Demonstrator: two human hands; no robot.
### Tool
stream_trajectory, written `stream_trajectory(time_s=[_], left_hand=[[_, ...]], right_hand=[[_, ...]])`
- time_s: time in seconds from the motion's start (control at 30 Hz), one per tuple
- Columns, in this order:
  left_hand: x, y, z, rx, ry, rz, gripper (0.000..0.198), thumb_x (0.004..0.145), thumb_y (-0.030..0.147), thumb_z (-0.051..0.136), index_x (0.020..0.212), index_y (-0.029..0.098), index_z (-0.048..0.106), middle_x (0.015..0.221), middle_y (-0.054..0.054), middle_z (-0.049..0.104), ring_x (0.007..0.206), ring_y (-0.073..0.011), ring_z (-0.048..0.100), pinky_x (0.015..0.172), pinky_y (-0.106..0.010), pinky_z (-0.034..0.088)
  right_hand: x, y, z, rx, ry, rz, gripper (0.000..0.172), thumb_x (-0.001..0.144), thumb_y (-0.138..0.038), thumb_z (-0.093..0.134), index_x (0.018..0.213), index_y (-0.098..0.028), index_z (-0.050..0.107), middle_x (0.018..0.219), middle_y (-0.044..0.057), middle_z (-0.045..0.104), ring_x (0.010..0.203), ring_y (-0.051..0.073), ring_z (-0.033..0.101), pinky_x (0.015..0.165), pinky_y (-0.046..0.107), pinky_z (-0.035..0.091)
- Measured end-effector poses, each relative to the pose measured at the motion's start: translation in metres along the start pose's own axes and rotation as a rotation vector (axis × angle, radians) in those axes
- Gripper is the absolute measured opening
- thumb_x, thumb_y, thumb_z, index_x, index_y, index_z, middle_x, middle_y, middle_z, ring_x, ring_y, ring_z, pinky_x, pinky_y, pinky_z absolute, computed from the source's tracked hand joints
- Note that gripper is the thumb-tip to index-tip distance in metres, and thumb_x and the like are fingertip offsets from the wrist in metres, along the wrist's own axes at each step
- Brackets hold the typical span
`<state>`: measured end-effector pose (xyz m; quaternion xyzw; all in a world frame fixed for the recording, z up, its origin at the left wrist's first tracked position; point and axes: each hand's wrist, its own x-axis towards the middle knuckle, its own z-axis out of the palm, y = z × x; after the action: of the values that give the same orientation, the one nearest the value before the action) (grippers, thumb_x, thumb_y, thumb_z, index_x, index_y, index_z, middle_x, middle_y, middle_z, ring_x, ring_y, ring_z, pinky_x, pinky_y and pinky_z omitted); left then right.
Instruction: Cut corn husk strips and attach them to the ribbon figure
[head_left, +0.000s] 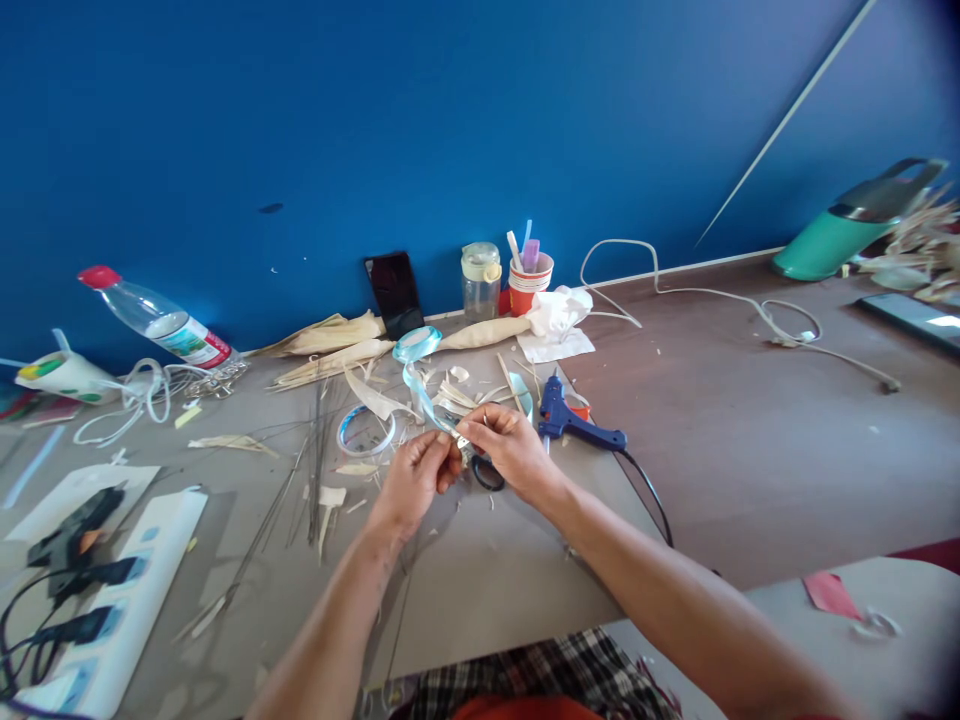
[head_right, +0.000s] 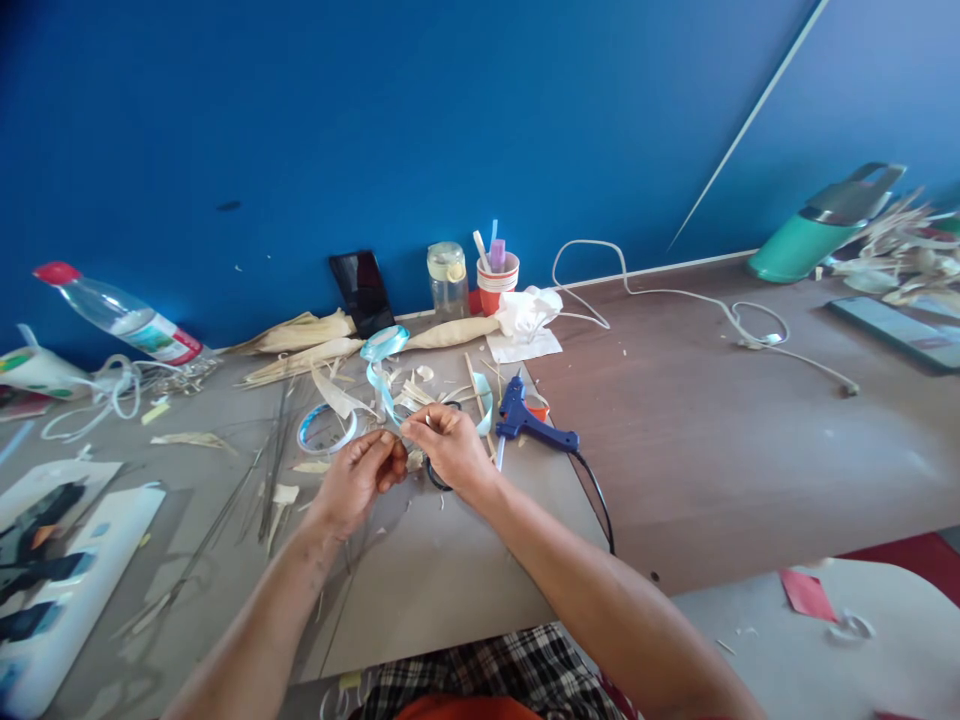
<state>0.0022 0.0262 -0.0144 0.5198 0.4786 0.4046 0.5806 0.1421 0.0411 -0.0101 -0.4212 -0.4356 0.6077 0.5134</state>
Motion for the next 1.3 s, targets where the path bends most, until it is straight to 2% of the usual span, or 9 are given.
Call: stream_trajectory(time_s=[0.2, 0.4, 0.47, 0.63, 0.77, 1.0, 1.17, 1.23, 1.3], left_hand=[[0.002, 0.001, -0.002, -0.154, 0.02, -0.042, 0.034, 0.082, 0.041, 0.055, 0.06, 0.015, 0.053, 0.049, 0.004, 0.047, 0.042, -0.0051, 0.035, 0.052, -0.023, 0.037], [0.002, 0.001, -0.002, -0.107, -0.044, -0.063, 0.035, 0.084, 0.044, 0.052, 0.065, 0.015, 0.057, 0.058, 0.001, 0.055, 0.045, -0.0065, 0.041, 0.052, -0.024, 0.037], [0.002, 0.001, -0.003, -0.006, -0.009, 0.005, 0.034, 0.085, 0.045, 0.05, 0.072, 0.015, 0.059, 0.068, -0.001, 0.059, 0.05, -0.008, 0.046, 0.053, -0.024, 0.038], [0.002, 0.006, -0.01, 0.339, 0.201, 0.219, 0.02, 0.082, 0.036, 0.055, 0.086, 0.018, 0.062, 0.077, 0.0, 0.059, 0.059, -0.0107, 0.052, 0.058, -0.025, 0.041], [0.003, 0.007, -0.013, 0.45, 0.171, 0.307, 0.013, 0.081, 0.029, 0.057, 0.08, 0.018, 0.064, 0.081, -0.002, 0.06, 0.073, -0.0134, 0.056, 0.067, -0.025, 0.043], [0.004, 0.002, -0.008, 0.413, 0.092, 0.175, 0.012, 0.076, 0.027, 0.061, 0.069, 0.017, 0.06, 0.071, 0.0, 0.057, 0.066, -0.0124, 0.051, 0.06, -0.023, 0.039], [0.004, 0.002, -0.009, 0.183, 0.112, 0.014, 0.02, 0.074, 0.035, 0.064, 0.071, 0.015, 0.063, 0.057, 0.003, 0.049, 0.054, -0.0094, 0.042, 0.051, -0.021, 0.031], [0.004, 0.002, -0.011, 0.105, 0.119, -0.011, 0.022, 0.072, 0.037, 0.066, 0.072, 0.015, 0.065, 0.056, 0.003, 0.05, 0.053, -0.0091, 0.041, 0.051, -0.021, 0.03], [0.005, 0.001, -0.011, 0.022, 0.113, -0.016, 0.021, 0.071, 0.035, 0.068, 0.072, 0.014, 0.066, 0.059, 0.002, 0.052, 0.055, -0.0089, 0.042, 0.053, -0.021, 0.031]], right_hand=[[-0.001, -0.001, -0.001, 0.093, -0.196, -0.003, 0.029, 0.066, -0.044, 0.07, 0.071, -0.017, 0.061, 0.055, -0.003, 0.058, 0.05, 0.011, 0.053, 0.053, 0.026, 0.044], [0.002, 0.006, -0.005, -0.106, -0.058, -0.069, 0.028, 0.071, -0.043, 0.067, 0.07, -0.016, 0.061, 0.056, -0.003, 0.055, 0.052, 0.01, 0.048, 0.051, 0.023, 0.038], [0.004, 0.008, -0.007, -0.16, -0.015, -0.097, 0.027, 0.072, -0.042, 0.065, 0.069, -0.016, 0.061, 0.057, -0.003, 0.053, 0.053, 0.009, 0.045, 0.051, 0.023, 0.034], [0.006, 0.009, -0.009, -0.257, 0.001, -0.119, 0.028, 0.073, -0.043, 0.063, 0.068, -0.015, 0.06, 0.053, -0.005, 0.042, 0.051, 0.009, 0.034, 0.048, 0.023, 0.026], [0.005, 0.006, -0.009, -0.307, -0.012, -0.122, 0.025, 0.074, -0.04, 0.06, 0.067, -0.015, 0.06, 0.054, -0.004, 0.041, 0.053, 0.009, 0.035, 0.049, 0.023, 0.027], [0.001, 0.003, -0.007, -0.315, -0.037, -0.118, 0.021, 0.075, -0.036, 0.058, 0.07, -0.016, 0.06, 0.056, -0.004, 0.043, 0.055, 0.01, 0.036, 0.052, 0.023, 0.029], [0.005, 0.003, -0.011, 0.007, 0.027, -0.064, 0.02, 0.077, -0.034, 0.051, 0.077, -0.018, 0.063, 0.061, -0.003, 0.047, 0.058, 0.011, 0.041, 0.058, 0.025, 0.035], [0.008, 0.004, -0.014, 0.136, 0.049, -0.014, 0.018, 0.075, -0.031, 0.051, 0.074, -0.018, 0.063, 0.061, -0.002, 0.048, 0.059, 0.012, 0.044, 0.06, 0.025, 0.036], [0.01, 0.003, -0.016, 0.148, 0.053, 0.008, 0.016, 0.073, -0.029, 0.053, 0.071, -0.018, 0.064, 0.062, -0.002, 0.052, 0.062, 0.013, 0.046, 0.063, 0.026, 0.036]])
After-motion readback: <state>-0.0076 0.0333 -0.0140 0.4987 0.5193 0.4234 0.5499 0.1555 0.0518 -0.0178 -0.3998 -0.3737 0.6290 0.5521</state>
